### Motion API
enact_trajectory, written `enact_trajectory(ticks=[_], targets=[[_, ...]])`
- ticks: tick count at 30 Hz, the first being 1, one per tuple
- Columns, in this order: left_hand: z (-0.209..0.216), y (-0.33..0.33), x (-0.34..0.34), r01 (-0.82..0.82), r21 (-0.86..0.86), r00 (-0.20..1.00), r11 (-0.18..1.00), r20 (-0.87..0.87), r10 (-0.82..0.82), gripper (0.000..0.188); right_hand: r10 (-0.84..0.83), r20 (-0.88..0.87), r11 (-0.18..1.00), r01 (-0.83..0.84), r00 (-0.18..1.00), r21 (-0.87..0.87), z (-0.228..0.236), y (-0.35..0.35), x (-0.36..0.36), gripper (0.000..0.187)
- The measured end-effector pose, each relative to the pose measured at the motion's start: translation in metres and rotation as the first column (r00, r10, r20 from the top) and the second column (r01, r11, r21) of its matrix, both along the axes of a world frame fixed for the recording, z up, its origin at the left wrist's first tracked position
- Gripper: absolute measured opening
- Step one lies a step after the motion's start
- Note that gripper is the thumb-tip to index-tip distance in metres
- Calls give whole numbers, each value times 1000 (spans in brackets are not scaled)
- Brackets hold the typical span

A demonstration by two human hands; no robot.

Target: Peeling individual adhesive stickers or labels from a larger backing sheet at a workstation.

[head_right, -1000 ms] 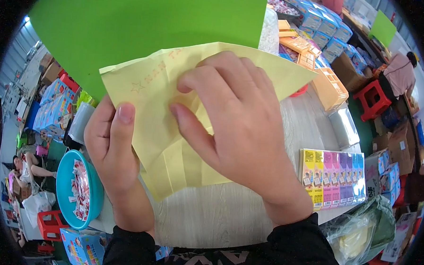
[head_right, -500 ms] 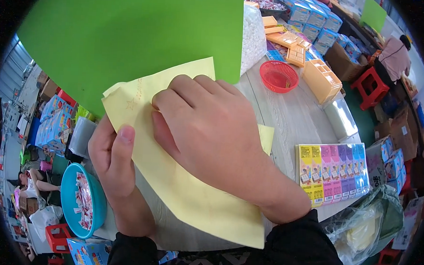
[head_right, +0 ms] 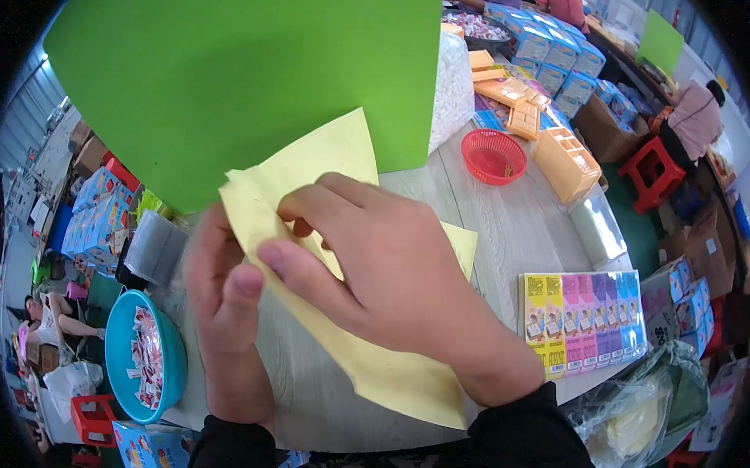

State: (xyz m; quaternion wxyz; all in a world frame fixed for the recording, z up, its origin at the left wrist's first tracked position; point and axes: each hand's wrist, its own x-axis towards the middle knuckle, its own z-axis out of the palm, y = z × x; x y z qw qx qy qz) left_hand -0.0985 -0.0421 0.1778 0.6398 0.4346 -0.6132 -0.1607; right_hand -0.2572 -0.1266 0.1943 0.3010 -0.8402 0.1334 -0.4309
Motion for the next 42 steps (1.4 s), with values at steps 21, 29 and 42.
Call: enact_trajectory(ticks=[21, 29, 42], targets=[[7, 3, 1, -179, -15, 857, 984, 489, 163, 33, 165, -86, 945, -133, 982, 298, 8, 3, 0, 25], [6, -2, 1, -112, -1, 966, 994, 235, 109, 27, -132, -141, 989, 120, 981, -90, 0, 6, 8, 14], [6, 3, 34, -376, 1, 913, 927, 173, 370, 22, -176, -34, 936, 157, 984, -316, -5, -4, 10, 18]])
